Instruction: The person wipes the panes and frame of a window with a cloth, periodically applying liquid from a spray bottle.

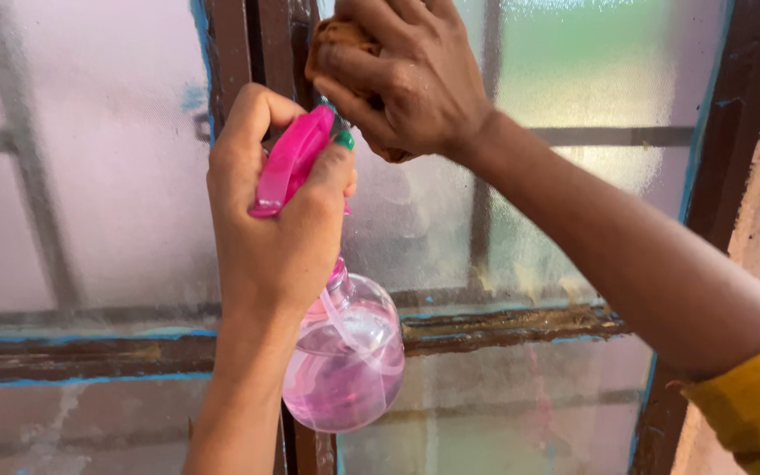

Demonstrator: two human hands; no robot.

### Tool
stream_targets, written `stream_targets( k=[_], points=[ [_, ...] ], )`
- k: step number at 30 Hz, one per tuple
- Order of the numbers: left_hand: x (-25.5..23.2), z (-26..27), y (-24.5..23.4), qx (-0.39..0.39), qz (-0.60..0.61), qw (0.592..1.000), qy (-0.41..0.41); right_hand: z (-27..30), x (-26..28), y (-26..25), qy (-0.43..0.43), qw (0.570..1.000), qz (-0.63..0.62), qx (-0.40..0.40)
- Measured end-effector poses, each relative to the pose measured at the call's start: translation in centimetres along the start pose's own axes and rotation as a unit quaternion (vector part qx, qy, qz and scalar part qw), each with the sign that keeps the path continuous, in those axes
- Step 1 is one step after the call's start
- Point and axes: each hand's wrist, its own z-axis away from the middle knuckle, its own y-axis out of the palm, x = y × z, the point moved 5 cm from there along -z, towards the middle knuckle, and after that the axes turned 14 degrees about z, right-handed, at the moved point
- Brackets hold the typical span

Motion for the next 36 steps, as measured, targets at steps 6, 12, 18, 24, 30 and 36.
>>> stream_targets(
  k=[6,12,18,24,30,36],
  points=[
    [-0.4,-1.8,0.0,0.022,0.005,0.999,0.028,0.0,-0.5,0.4,-0.102,0.995,-0.005,0.016],
    [0.1,-2.5,-0.3,0.002,0.011,0.999,-0.036,-0.8,-2.3,0.9,-0.015,1.0,0.013,0.015],
    [0.1,-3.1,-0.3,-0.02,0.032,0.999,-0.022,-0.8,-2.3,0.8,-0.086,0.996,-0.013,0.006],
    [-0.9,-3.3,-0.7,-0.021,-0.049,0.998,0.017,-1.3,-4.2,1.9,0.001,0.999,0.043,-0.014],
    [-1.8,-3.2,0.0,-0.024,-0.212,0.969,0.125,-1.6,-2.8,1.9,0.032,0.997,0.064,-0.027],
    [-1.0,-3.8,-0.1,-0.03,-0.002,1.0,0.0,-2.9,-5.9,2.8,-0.071,0.997,0.008,0.024]
  ],
)
